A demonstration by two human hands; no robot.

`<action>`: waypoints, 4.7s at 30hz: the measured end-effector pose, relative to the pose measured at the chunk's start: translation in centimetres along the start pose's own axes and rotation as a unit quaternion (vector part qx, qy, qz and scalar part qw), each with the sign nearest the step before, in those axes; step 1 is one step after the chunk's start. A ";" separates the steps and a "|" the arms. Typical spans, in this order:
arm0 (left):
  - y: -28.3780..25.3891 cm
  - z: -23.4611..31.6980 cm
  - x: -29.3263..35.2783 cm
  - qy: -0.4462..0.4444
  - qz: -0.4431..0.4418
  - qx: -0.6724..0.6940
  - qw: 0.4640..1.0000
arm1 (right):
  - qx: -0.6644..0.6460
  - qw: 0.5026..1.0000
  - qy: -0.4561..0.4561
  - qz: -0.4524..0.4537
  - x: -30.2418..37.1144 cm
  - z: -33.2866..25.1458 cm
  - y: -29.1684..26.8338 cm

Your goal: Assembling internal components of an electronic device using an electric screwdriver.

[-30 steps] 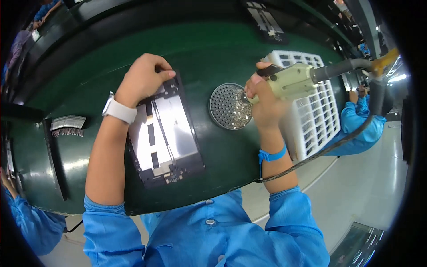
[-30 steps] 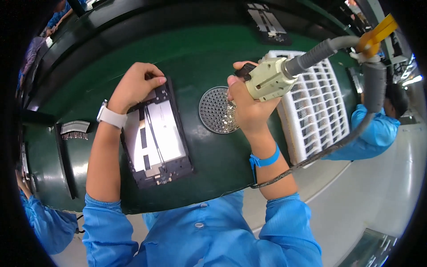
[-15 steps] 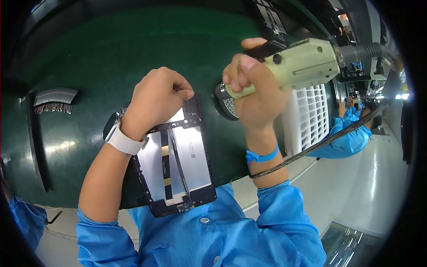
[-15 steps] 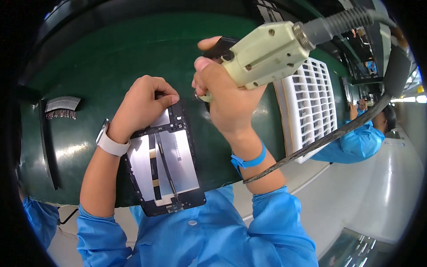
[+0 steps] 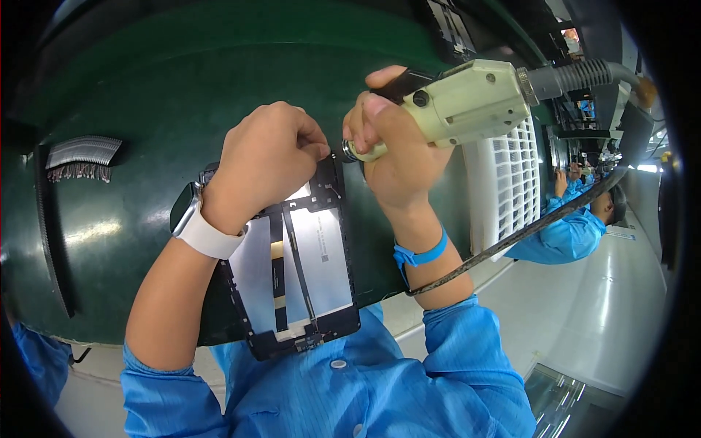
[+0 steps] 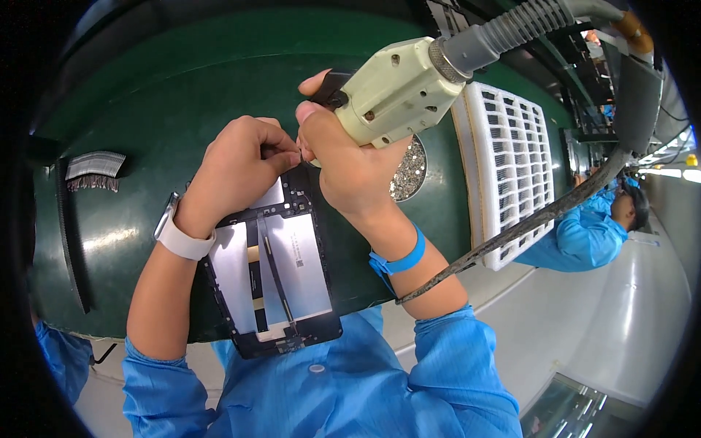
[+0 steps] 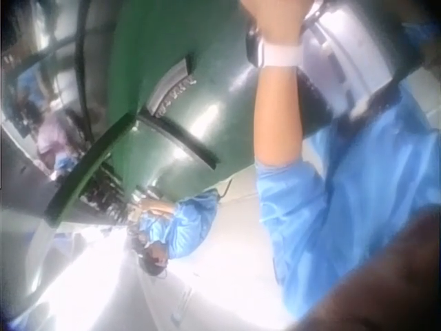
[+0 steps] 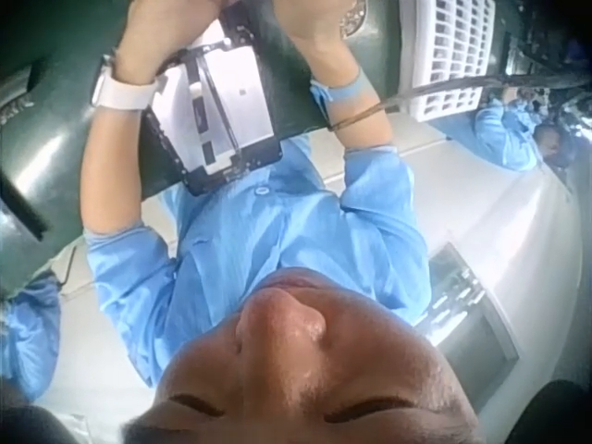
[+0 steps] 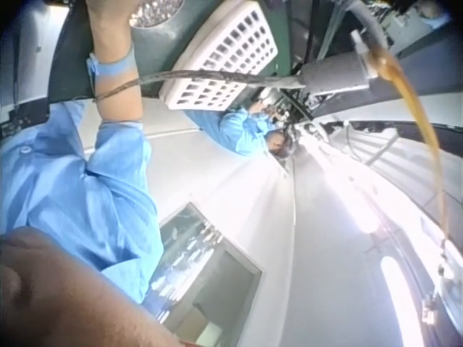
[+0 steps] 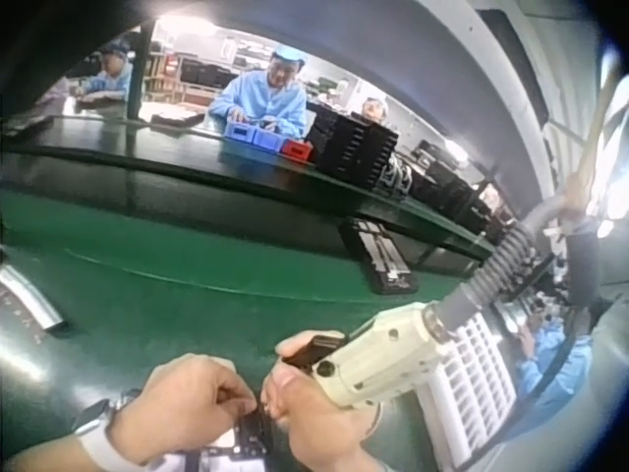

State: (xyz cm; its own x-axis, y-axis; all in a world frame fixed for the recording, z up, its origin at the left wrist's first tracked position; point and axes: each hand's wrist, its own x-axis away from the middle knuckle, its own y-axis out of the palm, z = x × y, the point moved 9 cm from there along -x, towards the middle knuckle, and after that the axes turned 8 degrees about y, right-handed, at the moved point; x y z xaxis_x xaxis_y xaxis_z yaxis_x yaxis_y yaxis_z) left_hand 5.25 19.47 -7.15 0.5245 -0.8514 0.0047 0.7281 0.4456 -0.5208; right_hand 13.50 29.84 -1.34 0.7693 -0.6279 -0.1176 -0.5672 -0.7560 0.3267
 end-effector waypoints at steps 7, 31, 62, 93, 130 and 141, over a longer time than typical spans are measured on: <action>0.0 -0.1 0.0 0.013 0.010 0.004 1.000 | 0.004 1.000 0.024 -0.015 -0.1 0.4 0.3; 0.2 1.6 0.9 0.125 0.013 -0.085 0.988 | 0.074 0.979 -0.139 0.127 -4.2 -4.4 -10.0; 0.1 0.9 0.8 0.086 0.001 -0.036 0.996 | 0.078 0.981 -0.122 0.127 -4.9 -2.8 -10.7; 0.2 0.8 0.4 0.047 -0.022 -0.002 0.999 | 0.085 0.980 -0.142 0.110 -4.8 -3.2 -10.8; -0.7 0.6 1.0 0.110 0.056 -0.016 0.992 | 0.101 0.991 -0.008 -0.086 3.1 0.1 1.9; -0.4 5.1 6.1 0.266 0.050 -0.193 0.943 | -0.060 0.994 -0.073 -0.049 0.1 -5.5 -2.7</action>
State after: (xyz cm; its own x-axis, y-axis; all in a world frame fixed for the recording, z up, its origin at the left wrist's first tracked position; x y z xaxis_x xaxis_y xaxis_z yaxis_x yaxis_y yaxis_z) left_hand 10.38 15.53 -2.56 0.2125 -0.8742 -0.4366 0.4181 0.4851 -0.7680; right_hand 16.71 32.77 2.91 0.7631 -0.5789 -0.2873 -0.4457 -0.7933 0.4147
